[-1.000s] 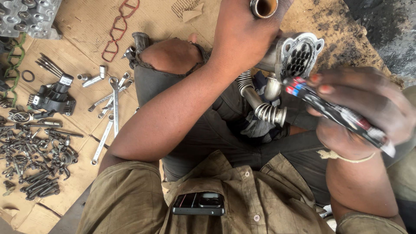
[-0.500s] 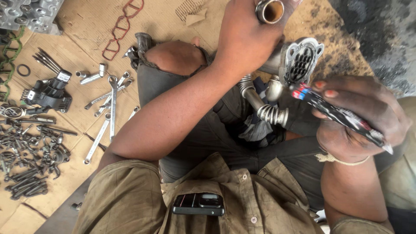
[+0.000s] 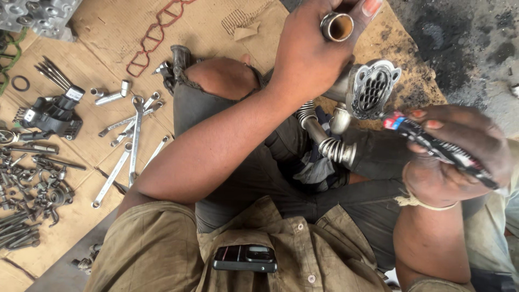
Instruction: The person applies sealant from a tube to the flange of a metal exhaust manifold using their finger to spread it. They are sitting on the floor in a workshop environment with various tools and engine parts nearby.
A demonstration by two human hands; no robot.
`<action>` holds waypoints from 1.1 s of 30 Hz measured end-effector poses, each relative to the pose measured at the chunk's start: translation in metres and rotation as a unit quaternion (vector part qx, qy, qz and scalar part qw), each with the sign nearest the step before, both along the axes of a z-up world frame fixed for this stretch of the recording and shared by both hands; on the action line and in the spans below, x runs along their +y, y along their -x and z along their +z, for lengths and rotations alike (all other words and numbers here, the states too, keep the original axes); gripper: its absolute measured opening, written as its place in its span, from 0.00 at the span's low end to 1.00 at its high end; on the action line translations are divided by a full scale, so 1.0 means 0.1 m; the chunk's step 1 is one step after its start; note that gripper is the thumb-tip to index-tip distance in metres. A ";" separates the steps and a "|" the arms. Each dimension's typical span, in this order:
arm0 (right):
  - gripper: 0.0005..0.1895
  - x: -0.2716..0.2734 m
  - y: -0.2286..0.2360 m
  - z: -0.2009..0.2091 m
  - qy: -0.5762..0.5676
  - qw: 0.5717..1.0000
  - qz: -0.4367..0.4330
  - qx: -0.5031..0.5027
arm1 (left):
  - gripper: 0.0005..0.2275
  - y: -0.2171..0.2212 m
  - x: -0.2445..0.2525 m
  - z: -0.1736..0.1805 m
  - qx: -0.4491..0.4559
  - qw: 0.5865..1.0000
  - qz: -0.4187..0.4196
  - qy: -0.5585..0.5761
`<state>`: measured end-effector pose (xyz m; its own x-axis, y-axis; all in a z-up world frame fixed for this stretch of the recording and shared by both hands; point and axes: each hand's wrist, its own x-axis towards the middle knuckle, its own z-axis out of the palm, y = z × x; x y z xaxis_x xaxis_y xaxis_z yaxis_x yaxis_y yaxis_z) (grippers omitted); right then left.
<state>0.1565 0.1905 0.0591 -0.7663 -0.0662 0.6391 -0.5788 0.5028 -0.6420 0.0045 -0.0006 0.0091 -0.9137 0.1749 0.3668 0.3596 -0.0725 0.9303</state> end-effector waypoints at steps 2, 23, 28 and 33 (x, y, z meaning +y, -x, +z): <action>0.11 -0.02 -0.05 -0.01 0.006 1.000 -0.005 -0.014 | 0.09 -0.03 -0.01 -0.01 -0.006 1.000 -0.013 -0.007; 0.12 0.02 -0.08 -0.06 -0.028 0.998 -0.062 -0.016 | 0.10 0.02 -0.02 -0.15 -0.009 1.000 -0.021 -0.002; 0.13 0.08 -0.10 -0.14 -0.011 0.999 -0.050 -0.002 | 0.12 0.00 -0.02 -0.08 0.000 0.999 -0.034 -0.010; 0.13 0.12 -0.06 -0.16 -0.021 0.998 -0.052 0.007 | 0.11 -0.03 -0.01 -0.01 -0.024 0.998 -0.062 -0.011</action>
<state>0.1626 0.2028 0.0433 -0.7611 -0.0137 0.6485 -0.5313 0.5868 -0.6111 0.0071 -0.0019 0.0080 -0.9017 0.2808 0.3288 0.3022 -0.1344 0.9437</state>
